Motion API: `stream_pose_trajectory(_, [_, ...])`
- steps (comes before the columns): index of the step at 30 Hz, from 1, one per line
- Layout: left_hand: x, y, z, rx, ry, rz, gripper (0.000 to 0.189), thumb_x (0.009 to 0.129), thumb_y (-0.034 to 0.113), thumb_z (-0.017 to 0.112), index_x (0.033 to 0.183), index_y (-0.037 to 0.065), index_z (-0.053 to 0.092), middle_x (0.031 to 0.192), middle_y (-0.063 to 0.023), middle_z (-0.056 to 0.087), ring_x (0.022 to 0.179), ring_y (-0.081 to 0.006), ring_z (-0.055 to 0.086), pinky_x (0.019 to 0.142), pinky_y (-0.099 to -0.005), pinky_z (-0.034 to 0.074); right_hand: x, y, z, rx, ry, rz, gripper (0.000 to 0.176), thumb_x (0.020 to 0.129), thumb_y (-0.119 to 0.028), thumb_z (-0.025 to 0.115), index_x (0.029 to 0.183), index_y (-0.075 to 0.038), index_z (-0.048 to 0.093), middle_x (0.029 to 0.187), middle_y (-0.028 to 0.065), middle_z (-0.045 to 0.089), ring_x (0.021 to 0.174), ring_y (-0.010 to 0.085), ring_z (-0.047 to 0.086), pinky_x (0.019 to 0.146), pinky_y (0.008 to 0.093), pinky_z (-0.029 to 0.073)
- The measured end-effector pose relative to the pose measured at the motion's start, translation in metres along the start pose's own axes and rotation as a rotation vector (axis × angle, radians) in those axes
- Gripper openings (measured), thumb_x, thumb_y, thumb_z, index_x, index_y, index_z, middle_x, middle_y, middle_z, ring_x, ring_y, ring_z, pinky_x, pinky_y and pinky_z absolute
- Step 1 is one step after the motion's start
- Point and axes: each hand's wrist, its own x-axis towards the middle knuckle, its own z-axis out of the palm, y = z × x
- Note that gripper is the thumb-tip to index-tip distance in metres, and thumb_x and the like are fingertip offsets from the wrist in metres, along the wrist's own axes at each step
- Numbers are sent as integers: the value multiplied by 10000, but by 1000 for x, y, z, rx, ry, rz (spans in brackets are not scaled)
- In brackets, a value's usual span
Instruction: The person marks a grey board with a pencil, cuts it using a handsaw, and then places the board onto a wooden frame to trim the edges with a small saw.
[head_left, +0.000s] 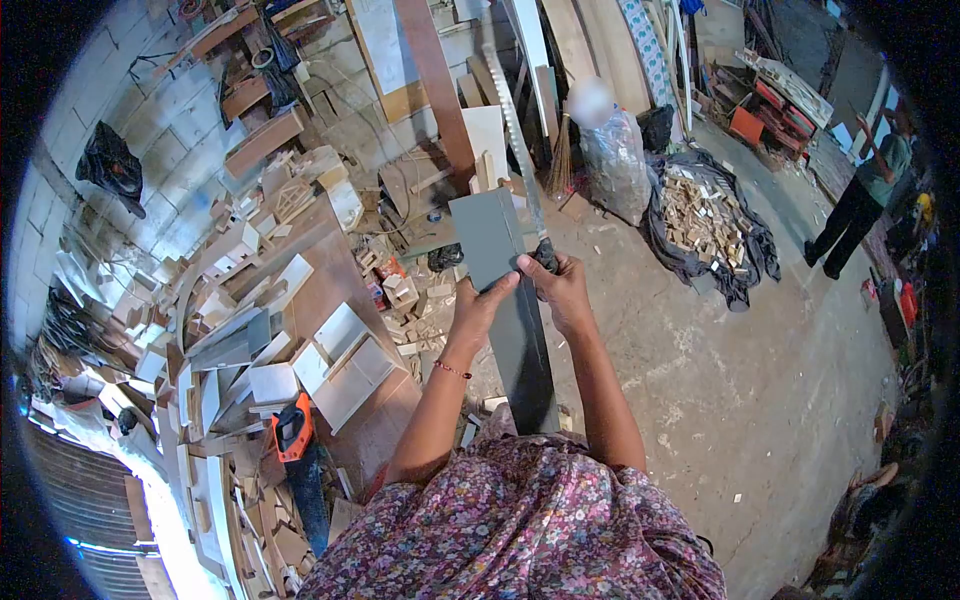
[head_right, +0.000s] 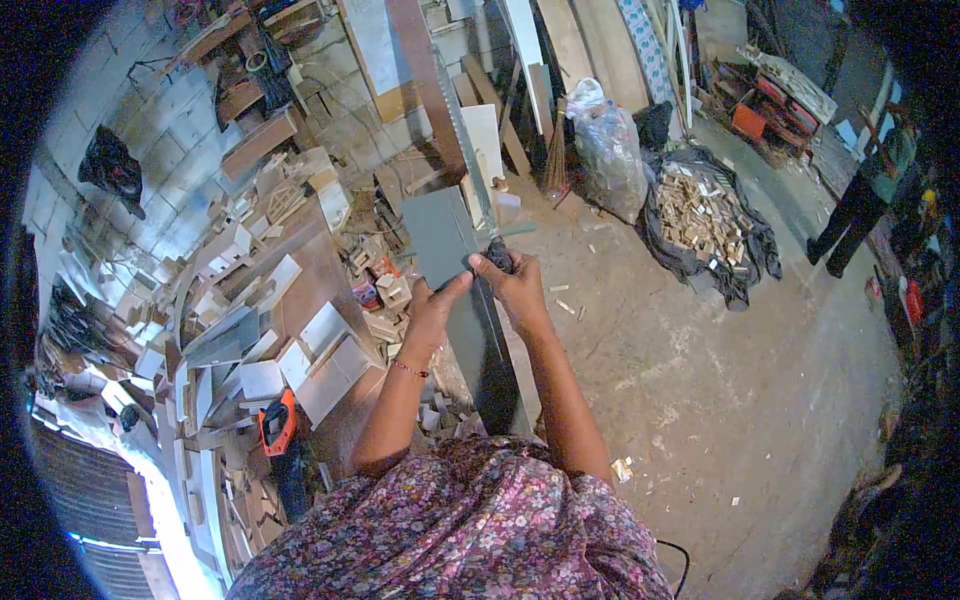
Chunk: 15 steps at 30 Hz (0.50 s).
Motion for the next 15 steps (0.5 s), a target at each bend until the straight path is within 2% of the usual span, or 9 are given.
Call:
stream_pose_trajectory(5, [-3, 2, 2, 23, -58, -60, 268, 700, 169, 632, 910, 22, 554, 860, -19, 558, 749, -99, 514, 657, -245, 416, 1, 8, -6, 118, -15, 15, 184, 700, -182, 633, 608, -70, 518, 506, -59, 414, 419, 28, 307, 378, 199, 209])
stream_pose_trajectory(8, [-1, -3, 3, 7, -15, -47, 266, 695, 189, 639, 881, 13, 568, 820, -18, 568, 717, -79, 505, 643, -231, 405, 1, 10, -7, 129, 4, 41, 167, 705, -172, 626, 623, -68, 524, 508, -61, 415, 417, 26, 304, 377, 200, 209])
stream_pose_trajectory(15, [13, 2, -6, -27, 22, -102, 268, 702, 211, 632, 863, 9, 560, 800, -17, 560, 699, -84, 503, 627, -223, 406, -2, 8, -8, 2, -29, 70, 175, 697, -167, 636, 612, -66, 519, 507, -56, 419, 413, 26, 305, 377, 202, 207])
